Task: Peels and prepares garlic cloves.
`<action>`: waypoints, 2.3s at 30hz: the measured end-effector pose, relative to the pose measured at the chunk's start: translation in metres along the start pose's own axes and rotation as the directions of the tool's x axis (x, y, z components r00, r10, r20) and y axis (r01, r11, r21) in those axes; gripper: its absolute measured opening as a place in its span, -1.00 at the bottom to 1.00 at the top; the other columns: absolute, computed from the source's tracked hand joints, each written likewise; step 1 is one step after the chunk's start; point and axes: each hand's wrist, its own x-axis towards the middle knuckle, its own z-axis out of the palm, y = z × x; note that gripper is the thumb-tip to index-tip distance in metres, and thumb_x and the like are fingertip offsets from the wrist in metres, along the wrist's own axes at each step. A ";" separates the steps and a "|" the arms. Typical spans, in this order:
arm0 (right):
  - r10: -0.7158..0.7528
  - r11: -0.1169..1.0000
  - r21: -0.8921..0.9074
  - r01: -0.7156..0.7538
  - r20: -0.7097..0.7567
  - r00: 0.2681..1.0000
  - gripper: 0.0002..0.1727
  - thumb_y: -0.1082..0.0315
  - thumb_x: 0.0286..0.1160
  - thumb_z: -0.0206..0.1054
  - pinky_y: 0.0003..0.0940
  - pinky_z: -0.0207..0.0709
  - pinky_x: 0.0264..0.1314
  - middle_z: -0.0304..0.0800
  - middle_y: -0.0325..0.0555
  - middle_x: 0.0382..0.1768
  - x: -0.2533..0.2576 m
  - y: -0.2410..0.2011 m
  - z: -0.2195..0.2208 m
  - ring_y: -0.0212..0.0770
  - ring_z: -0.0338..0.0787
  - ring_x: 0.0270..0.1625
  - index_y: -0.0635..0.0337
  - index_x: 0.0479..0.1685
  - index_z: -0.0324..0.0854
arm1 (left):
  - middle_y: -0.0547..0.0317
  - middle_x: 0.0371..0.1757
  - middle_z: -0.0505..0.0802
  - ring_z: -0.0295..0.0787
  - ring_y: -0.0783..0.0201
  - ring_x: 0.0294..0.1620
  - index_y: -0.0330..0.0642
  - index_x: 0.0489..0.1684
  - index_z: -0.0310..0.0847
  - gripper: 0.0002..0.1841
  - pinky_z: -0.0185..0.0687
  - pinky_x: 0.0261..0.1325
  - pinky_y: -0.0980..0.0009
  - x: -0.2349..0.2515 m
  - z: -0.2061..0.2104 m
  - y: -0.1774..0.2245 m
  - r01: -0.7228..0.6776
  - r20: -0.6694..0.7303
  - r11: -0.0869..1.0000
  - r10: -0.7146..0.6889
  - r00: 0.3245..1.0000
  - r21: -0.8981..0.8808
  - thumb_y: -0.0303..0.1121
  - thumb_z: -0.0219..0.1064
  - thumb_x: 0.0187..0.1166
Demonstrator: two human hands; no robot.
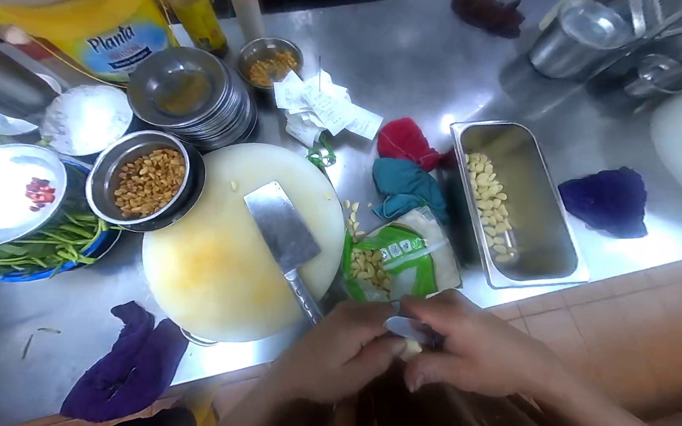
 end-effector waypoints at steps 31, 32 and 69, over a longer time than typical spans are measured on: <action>0.117 0.952 -0.239 -0.191 -0.291 0.949 -0.22 -0.47 0.61 -0.02 -0.09 0.55 -0.63 0.57 -0.10 -0.64 -0.041 0.042 0.015 -0.08 0.67 -0.61 0.17 -0.26 0.60 | 0.30 -0.40 0.79 0.62 0.44 -0.56 -0.14 0.02 0.77 -0.74 0.61 -0.48 0.45 0.066 -0.031 -0.033 0.572 -0.433 0.811 -0.476 0.765 0.119 -0.24 0.19 0.72; 0.120 0.960 -0.217 -0.176 -0.250 0.961 -0.19 -0.46 0.66 -0.14 -0.05 0.58 -0.58 0.61 -0.08 -0.59 -0.045 0.046 0.015 -0.05 0.72 -0.55 0.17 -0.18 0.60 | 0.28 -0.40 0.78 0.60 0.41 -0.58 -0.15 0.03 0.75 -0.76 0.58 -0.51 0.44 0.078 -0.037 -0.035 0.580 -0.456 0.806 -0.475 0.753 0.120 -0.26 0.19 0.72; 0.245 0.969 0.114 -0.219 -0.541 0.804 -0.51 -0.23 0.72 0.13 -0.61 0.45 -0.53 0.58 -0.45 -0.58 -0.041 0.004 -0.003 -0.59 0.57 -0.54 0.01 -0.23 0.60 | 0.31 -0.40 0.82 0.60 0.61 -0.53 0.11 -0.33 0.86 -0.85 0.52 -0.45 0.69 0.081 0.062 0.003 0.171 -0.291 0.633 -0.557 0.778 -0.755 -0.16 0.67 0.29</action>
